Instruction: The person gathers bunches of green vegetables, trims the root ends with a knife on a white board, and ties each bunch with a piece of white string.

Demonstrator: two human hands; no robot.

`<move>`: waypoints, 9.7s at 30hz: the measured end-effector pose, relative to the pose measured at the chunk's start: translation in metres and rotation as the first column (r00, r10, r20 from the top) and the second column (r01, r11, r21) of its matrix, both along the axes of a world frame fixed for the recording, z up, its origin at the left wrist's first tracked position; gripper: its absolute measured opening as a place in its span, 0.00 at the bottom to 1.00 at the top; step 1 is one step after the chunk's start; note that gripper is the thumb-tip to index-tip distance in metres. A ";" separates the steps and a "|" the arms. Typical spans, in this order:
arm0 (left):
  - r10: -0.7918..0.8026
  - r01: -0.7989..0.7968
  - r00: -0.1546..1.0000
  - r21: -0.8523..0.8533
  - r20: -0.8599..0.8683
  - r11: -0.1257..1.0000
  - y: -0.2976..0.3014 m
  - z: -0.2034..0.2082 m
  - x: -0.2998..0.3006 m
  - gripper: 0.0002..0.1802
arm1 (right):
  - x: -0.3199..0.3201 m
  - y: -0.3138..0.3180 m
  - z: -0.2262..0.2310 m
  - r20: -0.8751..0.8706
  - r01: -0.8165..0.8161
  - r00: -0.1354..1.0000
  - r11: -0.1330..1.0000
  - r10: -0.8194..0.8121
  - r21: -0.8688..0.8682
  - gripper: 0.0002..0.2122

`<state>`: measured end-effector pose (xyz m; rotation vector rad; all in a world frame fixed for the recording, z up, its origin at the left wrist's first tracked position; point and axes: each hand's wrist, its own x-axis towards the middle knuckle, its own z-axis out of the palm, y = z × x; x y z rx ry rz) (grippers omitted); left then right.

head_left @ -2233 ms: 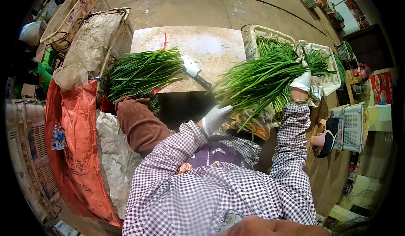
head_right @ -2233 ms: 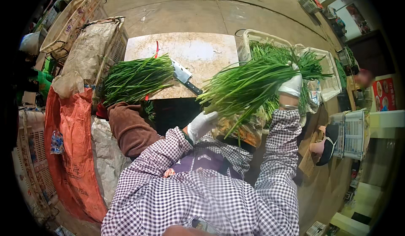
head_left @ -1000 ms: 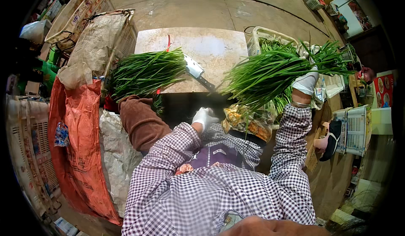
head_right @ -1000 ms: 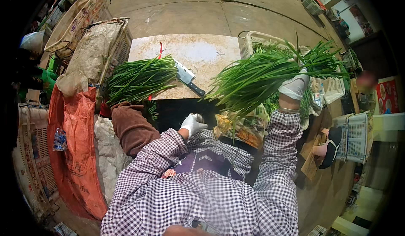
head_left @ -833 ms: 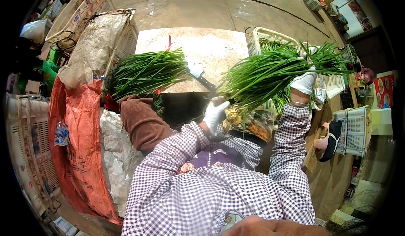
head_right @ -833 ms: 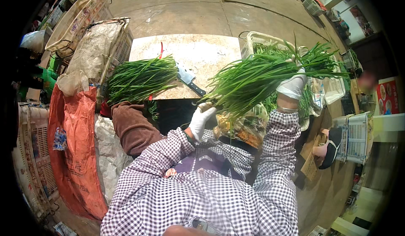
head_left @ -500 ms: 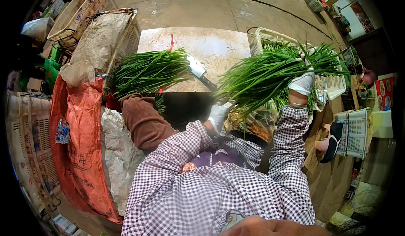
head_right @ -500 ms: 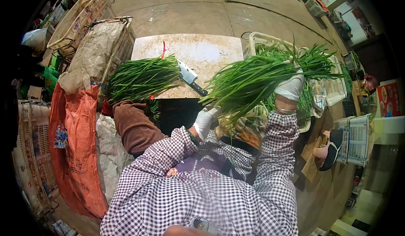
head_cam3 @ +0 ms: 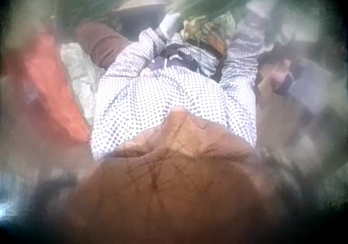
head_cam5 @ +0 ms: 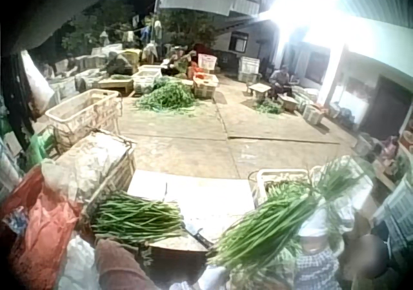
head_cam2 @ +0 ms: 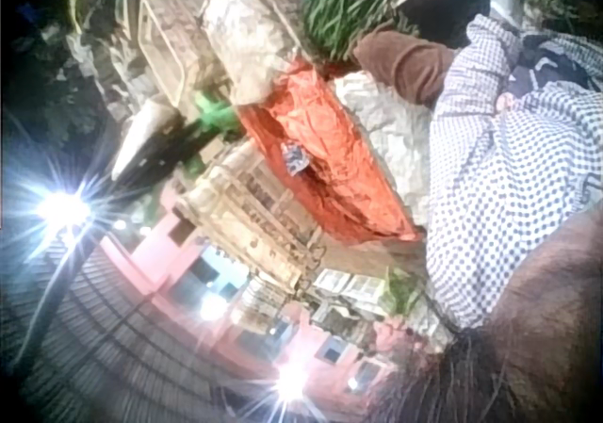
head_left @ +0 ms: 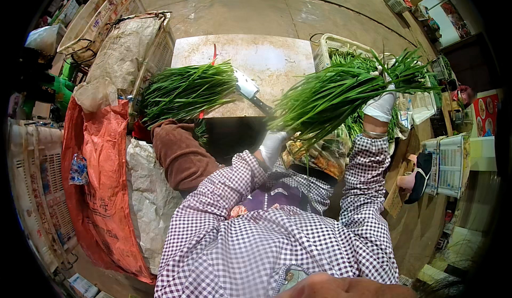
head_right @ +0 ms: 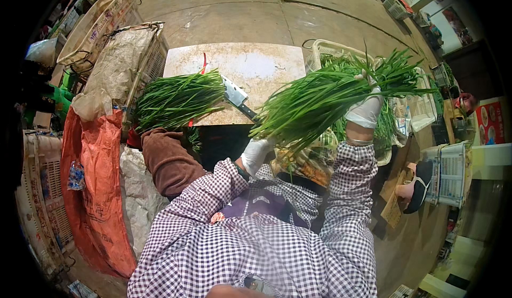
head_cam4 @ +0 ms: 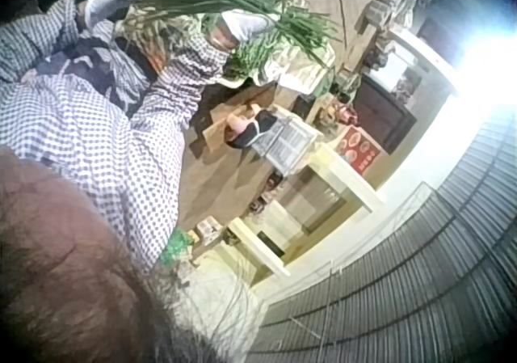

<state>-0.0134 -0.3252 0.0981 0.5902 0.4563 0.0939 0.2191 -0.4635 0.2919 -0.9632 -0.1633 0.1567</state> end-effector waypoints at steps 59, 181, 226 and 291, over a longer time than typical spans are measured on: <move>-0.171 0.326 0.911 -0.403 0.375 0.855 0.023 0.003 -0.021 0.40 | -0.014 -0.032 0.037 -0.030 -0.055 0.998 0.995 0.057 0.080 0.09; 0.754 -0.749 0.655 0.162 0.038 0.643 0.204 0.105 -0.281 0.18 | -0.271 0.101 -0.118 0.526 -0.126 0.165 0.547 0.834 -0.828 0.17; 0.756 -0.779 0.626 0.116 0.188 0.616 0.215 0.100 -0.271 0.13 | -0.227 0.091 -0.118 0.537 0.256 0.473 0.474 0.699 -0.843 0.07; 0.688 -0.576 0.495 -0.393 0.531 0.717 0.242 0.111 -0.269 0.16 | -0.192 0.116 -0.100 0.449 -0.496 0.480 0.656 0.753 -0.569 0.08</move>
